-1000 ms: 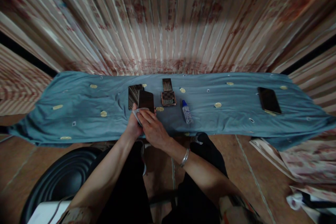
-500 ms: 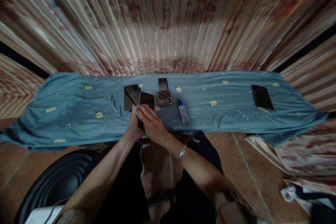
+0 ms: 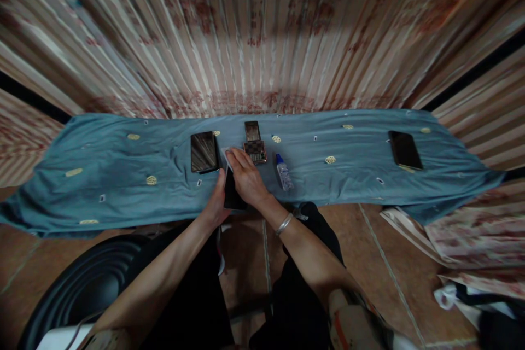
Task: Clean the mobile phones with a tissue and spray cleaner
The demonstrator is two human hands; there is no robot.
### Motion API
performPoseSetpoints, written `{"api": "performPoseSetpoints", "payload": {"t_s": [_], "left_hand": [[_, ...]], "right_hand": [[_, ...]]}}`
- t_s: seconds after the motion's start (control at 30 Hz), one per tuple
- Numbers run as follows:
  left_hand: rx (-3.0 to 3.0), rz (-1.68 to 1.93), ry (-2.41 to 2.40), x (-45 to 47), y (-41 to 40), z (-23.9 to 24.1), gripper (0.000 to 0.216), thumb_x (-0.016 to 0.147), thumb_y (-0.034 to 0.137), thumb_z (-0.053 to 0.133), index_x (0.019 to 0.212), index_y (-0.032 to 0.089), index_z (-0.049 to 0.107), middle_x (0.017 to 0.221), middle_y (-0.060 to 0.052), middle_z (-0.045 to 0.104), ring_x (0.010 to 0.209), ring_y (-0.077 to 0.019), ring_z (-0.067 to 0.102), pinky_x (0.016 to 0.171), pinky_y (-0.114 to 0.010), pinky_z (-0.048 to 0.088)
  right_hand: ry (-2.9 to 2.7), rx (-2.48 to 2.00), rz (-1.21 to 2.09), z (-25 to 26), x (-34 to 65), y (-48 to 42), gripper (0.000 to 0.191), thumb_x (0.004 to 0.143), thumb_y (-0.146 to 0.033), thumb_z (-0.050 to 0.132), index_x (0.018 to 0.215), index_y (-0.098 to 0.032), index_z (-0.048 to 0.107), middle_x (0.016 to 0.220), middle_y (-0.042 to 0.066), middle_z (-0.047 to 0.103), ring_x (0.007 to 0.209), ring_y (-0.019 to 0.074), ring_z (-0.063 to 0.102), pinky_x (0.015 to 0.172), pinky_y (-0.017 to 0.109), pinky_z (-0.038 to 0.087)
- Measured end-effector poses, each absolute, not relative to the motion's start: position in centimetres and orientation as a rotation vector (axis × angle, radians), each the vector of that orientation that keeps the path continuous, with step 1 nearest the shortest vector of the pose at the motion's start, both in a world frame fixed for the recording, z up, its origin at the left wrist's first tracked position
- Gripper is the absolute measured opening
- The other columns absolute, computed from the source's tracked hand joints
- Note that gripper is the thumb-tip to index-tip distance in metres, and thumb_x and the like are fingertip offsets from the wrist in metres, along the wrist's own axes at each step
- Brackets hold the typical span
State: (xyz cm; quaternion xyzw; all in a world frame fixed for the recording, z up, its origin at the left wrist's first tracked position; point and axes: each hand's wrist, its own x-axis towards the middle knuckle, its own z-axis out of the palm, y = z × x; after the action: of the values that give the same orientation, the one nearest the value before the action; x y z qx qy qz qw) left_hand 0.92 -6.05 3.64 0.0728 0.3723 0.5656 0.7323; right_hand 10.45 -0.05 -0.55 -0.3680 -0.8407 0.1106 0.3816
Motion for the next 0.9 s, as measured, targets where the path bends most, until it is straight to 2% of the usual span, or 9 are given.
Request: {"api": "performPoseSetpoints", "payload": {"t_s": [0.2, 0.57, 0.73, 0.9], "left_hand": [[0.182, 1.214, 0.812, 1.0, -6.2, 3.9, 0.054, 0.106, 0.041, 0.036, 0.155, 0.021, 0.044, 0.148, -0.009, 0.061, 0.140, -0.0223, 0.054, 0.122, -0.038, 0.037], [0.112, 1.194, 0.836, 0.0, -5.9, 4.7, 0.051, 0.106, 0.039, 0.037, 0.150, 0.016, 0.052, 0.125, -0.009, 0.075, 0.119, -0.0214, 0.070, 0.114, -0.035, 0.046], [0.064, 1.209, 0.887, -0.5, -5.7, 5.1, 0.048, 0.106, 0.036, 0.039, 0.144, 0.013, 0.059, 0.117, -0.011, 0.078, 0.108, -0.0217, 0.074, 0.107, -0.035, 0.051], [0.076, 1.217, 0.912, -1.0, -5.6, 5.2, 0.047, 0.105, 0.038, 0.043, 0.139, 0.013, 0.063, 0.116, -0.011, 0.078, 0.108, -0.0227, 0.074, 0.104, -0.036, 0.054]], "right_hand": [[-2.166, -0.966, 0.305, -0.2, 11.0, 0.4, 0.056, 0.098, -0.011, 0.031, 0.151, -0.006, 0.047, 0.154, 0.020, 0.051, 0.148, 0.0260, 0.041, 0.126, 0.050, 0.035], [-2.094, -1.016, 0.319, -1.0, 11.6, 1.0, 0.056, 0.099, -0.012, 0.032, 0.153, -0.008, 0.046, 0.152, 0.021, 0.053, 0.147, 0.0273, 0.043, 0.123, 0.053, 0.038], [-2.071, -1.040, 0.302, -1.4, 11.5, 1.1, 0.055, 0.099, -0.013, 0.032, 0.152, -0.007, 0.047, 0.152, 0.021, 0.053, 0.147, 0.0269, 0.044, 0.124, 0.051, 0.037], [-2.069, -1.018, 0.323, -1.7, 11.4, 1.0, 0.056, 0.099, -0.012, 0.033, 0.153, -0.011, 0.046, 0.153, 0.019, 0.052, 0.147, 0.0259, 0.044, 0.123, 0.052, 0.039]]}}
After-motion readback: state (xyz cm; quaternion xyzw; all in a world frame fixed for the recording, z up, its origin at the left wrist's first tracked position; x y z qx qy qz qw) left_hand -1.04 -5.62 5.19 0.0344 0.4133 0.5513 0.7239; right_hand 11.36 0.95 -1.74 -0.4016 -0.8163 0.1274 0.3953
